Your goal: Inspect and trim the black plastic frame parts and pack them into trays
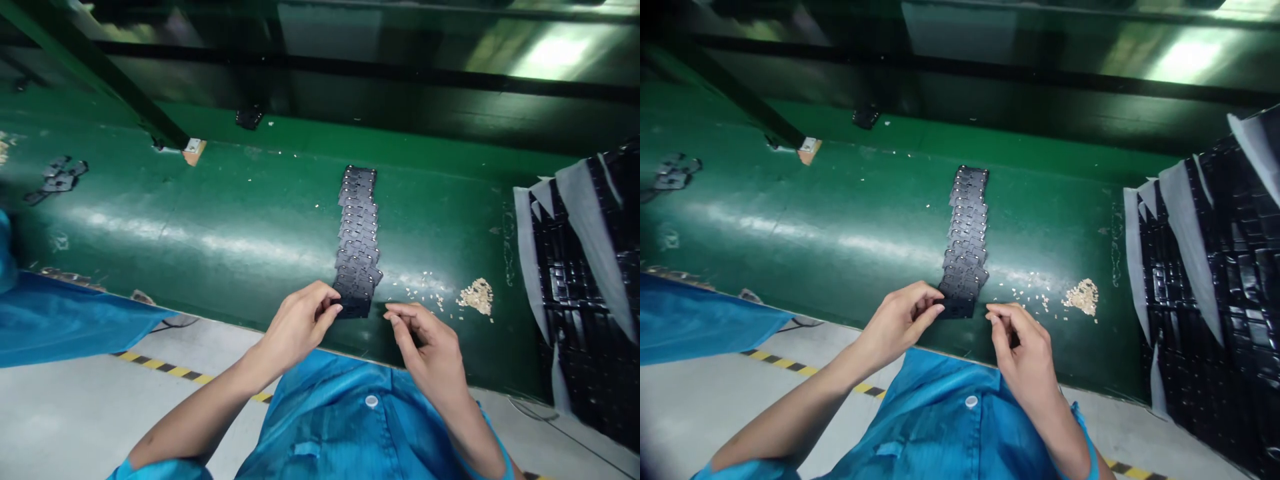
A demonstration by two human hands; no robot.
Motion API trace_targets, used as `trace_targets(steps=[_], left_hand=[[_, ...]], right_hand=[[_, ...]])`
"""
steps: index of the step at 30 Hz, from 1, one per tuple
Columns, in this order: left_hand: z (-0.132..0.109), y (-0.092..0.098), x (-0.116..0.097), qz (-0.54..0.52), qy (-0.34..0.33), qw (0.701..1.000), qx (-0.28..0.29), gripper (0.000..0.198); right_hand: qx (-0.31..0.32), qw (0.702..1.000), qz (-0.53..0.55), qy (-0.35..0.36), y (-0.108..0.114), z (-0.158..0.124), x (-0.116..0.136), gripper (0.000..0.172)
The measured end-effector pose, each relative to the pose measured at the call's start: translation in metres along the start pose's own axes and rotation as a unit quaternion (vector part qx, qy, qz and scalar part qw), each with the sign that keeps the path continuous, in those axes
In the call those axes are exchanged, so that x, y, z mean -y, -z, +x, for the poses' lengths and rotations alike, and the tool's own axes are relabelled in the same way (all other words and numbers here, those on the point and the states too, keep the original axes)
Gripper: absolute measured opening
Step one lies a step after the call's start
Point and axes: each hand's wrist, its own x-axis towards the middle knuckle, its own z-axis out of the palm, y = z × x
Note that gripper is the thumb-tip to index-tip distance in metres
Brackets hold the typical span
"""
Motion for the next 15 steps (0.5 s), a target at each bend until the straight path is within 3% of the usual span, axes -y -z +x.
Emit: trace_targets(steps=[6, 10, 15], left_hand=[[0.003, 0.008, 0.002, 0.115, -0.018, 0.992, -0.053, 0.020], [0.000, 0.011, 0.002, 0.144, -0.022, 0.989, -0.037, 0.031], [0.009, -0.003, -0.003, 0.160, -0.008, 0.987, -0.016, 0.073]], right_hand=[[-0.029, 0.999, -0.014, 0.035, -0.001, 0.000, 0.001, 0.013], [-0.050, 0.996, -0.041, 0.067, 0.004, 0.006, 0.005, 0.013], [-0.027, 0.977, -0.122, 0.171, 0.002, 0.062, 0.021, 0.025]])
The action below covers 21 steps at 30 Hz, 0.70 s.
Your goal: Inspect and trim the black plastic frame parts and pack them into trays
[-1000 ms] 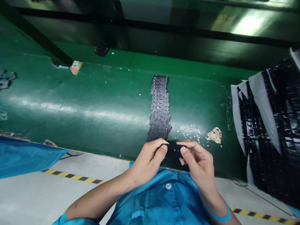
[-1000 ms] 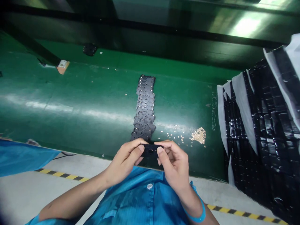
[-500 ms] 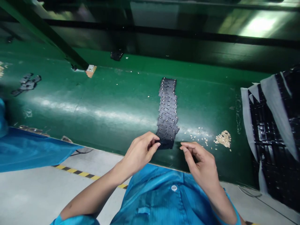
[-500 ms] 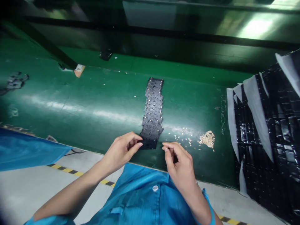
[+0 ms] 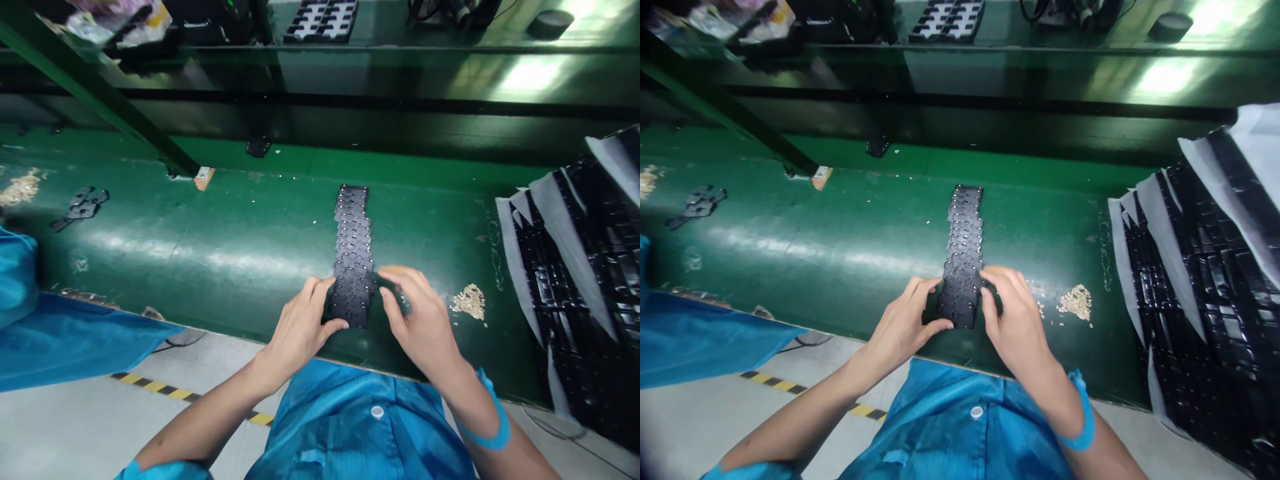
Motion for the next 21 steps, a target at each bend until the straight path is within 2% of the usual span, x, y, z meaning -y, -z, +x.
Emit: trace_targets(steps=[2, 6, 8, 11, 17, 21], left_hand=[[0.007, -0.006, -0.004, 0.007, 0.010, 1.000, -0.001, 0.079], [0.022, -0.010, -0.008, 0.001, 0.013, 1.000, -0.009, 0.085], [0.028, -0.009, -0.009, -0.007, 0.014, 1.000, -0.012, 0.089], [0.034, -0.007, -0.009, -0.028, 0.016, 0.999, -0.014, 0.096], [0.038, -0.006, -0.007, -0.062, 0.026, 0.997, -0.025, 0.109], [0.040, -0.004, -0.004, -0.069, 0.019, 0.997, -0.024, 0.106]], right_hand=[[0.038, 0.998, -0.040, 0.025, -0.008, 0.029, -0.005, 0.032], [0.156, 0.982, -0.108, 0.003, -0.022, 0.064, -0.010, 0.043], [0.187, 0.974, -0.126, -0.001, -0.024, 0.067, -0.009, 0.043], [0.198, 0.973, -0.122, -0.006, -0.023, 0.065, -0.005, 0.042], [0.244, 0.968, -0.045, -0.037, -0.022, 0.061, -0.001, 0.043], [0.253, 0.967, -0.006, -0.042, -0.023, 0.056, -0.003, 0.050]])
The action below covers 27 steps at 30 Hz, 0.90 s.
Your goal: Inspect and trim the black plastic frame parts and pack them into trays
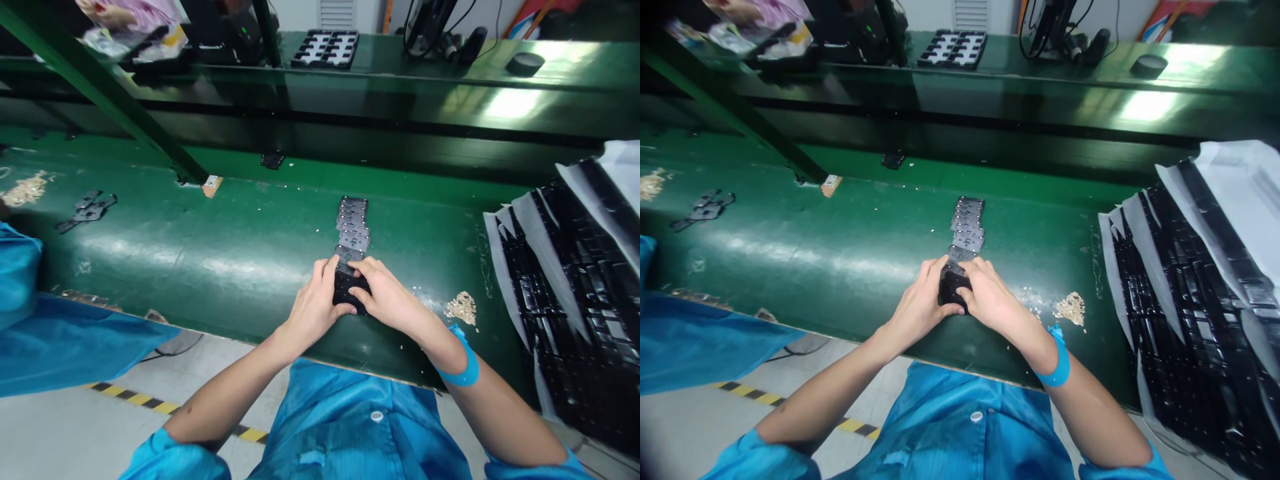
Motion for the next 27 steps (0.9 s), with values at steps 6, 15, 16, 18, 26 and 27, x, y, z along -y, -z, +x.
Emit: trace_targets(steps=[6, 15, 16, 18, 26, 27], left_hand=[[0.003, 0.003, 0.003, 0.015, -0.013, 1.000, 0.016, 0.087], [0.007, 0.006, -0.001, 0.055, 0.000, 0.997, 0.050, 0.067], [0.007, 0.006, -0.002, 0.056, 0.002, 0.997, 0.050, 0.066], [0.007, 0.006, -0.003, 0.052, 0.004, 0.998, 0.047, 0.062], [0.003, 0.004, 0.004, -0.060, 0.001, 0.997, 0.058, 0.063], [0.003, 0.005, 0.006, -0.084, -0.002, 0.994, 0.064, 0.063]], right_hand=[[0.025, 1.000, 0.013, -0.009, -0.005, -0.001, -0.002, 0.064], [0.054, 0.980, -0.167, -0.095, 0.001, -0.007, 0.034, 0.059], [0.055, 0.978, -0.173, -0.105, 0.001, -0.007, 0.037, 0.057], [0.057, 0.977, -0.170, -0.115, 0.001, -0.007, 0.040, 0.054], [0.092, 0.986, -0.094, -0.100, 0.003, -0.011, 0.034, 0.030], [0.095, 0.988, -0.079, -0.097, 0.004, -0.013, 0.034, 0.027]])
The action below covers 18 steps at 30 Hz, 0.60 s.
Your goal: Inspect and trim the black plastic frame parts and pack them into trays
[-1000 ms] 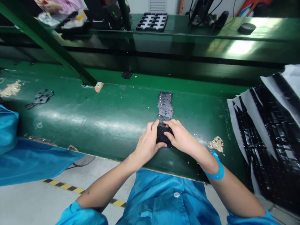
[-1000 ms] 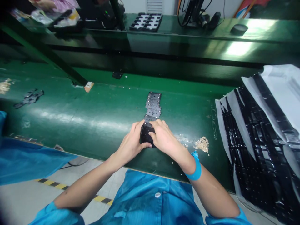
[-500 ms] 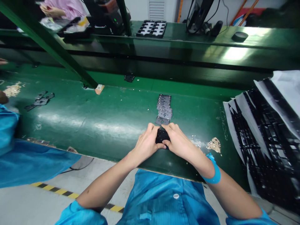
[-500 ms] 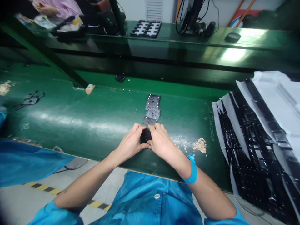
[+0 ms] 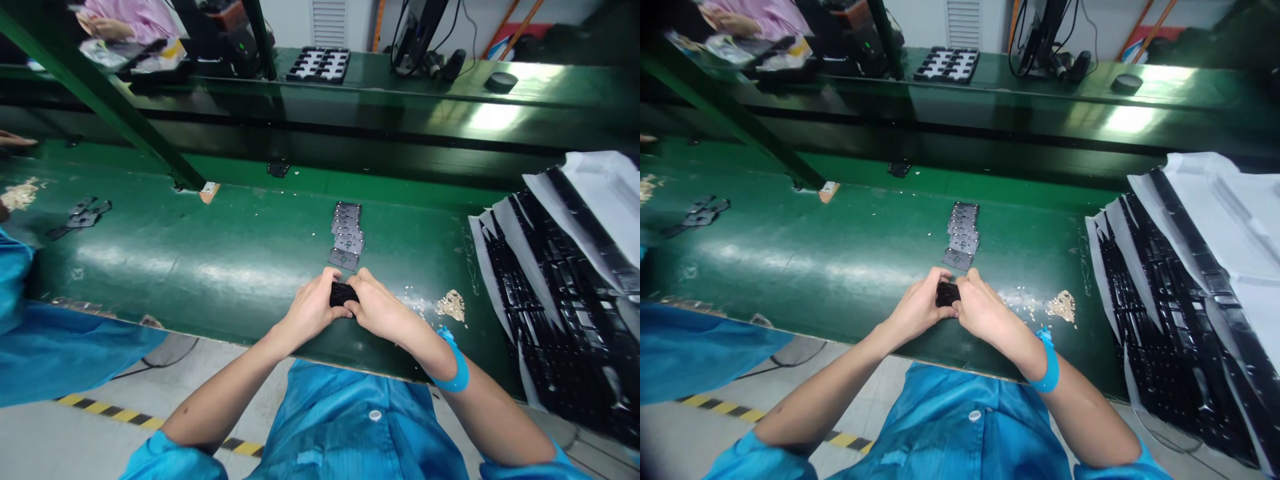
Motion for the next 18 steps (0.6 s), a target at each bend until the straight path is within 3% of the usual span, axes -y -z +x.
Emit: trace_targets(steps=[4, 7, 9, 12, 18], left_hand=[[-0.002, 0.012, -0.001, -0.113, -0.007, 0.993, 0.023, 0.055], [-0.005, 0.026, -0.019, -0.206, -0.021, 0.977, 0.040, 0.054], [-0.006, 0.032, -0.039, -0.230, -0.022, 0.972, 0.052, 0.055], [-0.004, 0.032, -0.075, -0.229, -0.030, 0.969, 0.089, 0.050], [0.014, 0.009, -0.153, -0.199, -0.114, 0.945, 0.232, 0.046]], right_hand=[[-0.006, 0.998, 0.062, 0.010, 0.004, -0.011, -0.003, 0.015], [-0.039, 0.985, 0.166, -0.002, 0.005, -0.029, -0.010, 0.004], [-0.087, 0.944, 0.317, -0.003, 0.004, -0.046, -0.015, 0.012], [-0.185, 0.848, 0.497, 0.003, 0.000, -0.078, -0.017, 0.028], [-0.355, 0.736, 0.576, -0.010, 0.005, -0.153, -0.012, 0.045]])
